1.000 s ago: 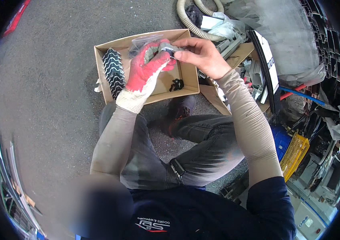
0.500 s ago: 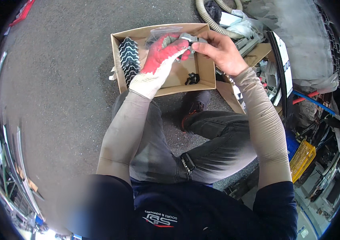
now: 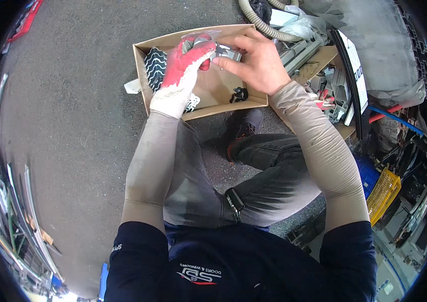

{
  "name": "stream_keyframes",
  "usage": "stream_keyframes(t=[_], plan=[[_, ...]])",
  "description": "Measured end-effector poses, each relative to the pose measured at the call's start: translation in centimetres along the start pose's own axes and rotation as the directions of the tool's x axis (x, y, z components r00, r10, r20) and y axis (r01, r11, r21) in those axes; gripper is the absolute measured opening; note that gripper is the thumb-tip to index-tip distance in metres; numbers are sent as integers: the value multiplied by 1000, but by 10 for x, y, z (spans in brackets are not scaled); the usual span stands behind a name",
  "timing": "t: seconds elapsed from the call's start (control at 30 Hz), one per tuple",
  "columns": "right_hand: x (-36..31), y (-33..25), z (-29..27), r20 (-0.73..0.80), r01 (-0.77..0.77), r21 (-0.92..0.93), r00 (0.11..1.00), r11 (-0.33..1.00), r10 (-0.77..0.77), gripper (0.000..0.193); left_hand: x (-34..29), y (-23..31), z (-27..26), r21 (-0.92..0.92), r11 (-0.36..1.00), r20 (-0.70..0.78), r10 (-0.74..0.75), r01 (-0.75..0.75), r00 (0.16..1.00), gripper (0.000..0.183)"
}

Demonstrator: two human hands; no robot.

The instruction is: The person sorts and checks metal brackets, bolts, rubber track, and plastic bags by hand, taking them from a cardboard box.

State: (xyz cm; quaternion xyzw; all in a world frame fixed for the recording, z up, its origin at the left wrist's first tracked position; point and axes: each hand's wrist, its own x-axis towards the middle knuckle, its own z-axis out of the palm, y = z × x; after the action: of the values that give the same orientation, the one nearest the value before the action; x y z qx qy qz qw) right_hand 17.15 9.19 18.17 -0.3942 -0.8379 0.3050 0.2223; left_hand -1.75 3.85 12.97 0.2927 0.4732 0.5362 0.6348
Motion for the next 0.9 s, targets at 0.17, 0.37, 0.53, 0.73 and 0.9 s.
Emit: stream_keyframes(t=[0.17, 0.37, 0.53, 0.73, 0.9], plan=[[7, -7, 27, -61, 130, -184, 988, 974, -143, 25, -11, 3, -23, 149, 988, -168, -5, 31, 986, 57], [-11, 25, 148, 144, 35, -139, 990, 990, -15, 27, -15, 25, -63, -87, 924, -745, 188, -373, 640, 64], [-19, 29, 254, 137, -372, -5, 919, 928, 369, 31, -31, 22, -75, -116, 923, -763, 154, -368, 628, 60], [-2, 34, 307, -148, -633, 256, 721, 731, 676, 36, -43, 22, -73, -156, 921, -722, 140, -356, 678, 55], [1, 23, 320, -22, -772, 491, 453, 404, 891, 35, -47, 26, -81, -144, 923, -740, 140, -358, 658, 51]])
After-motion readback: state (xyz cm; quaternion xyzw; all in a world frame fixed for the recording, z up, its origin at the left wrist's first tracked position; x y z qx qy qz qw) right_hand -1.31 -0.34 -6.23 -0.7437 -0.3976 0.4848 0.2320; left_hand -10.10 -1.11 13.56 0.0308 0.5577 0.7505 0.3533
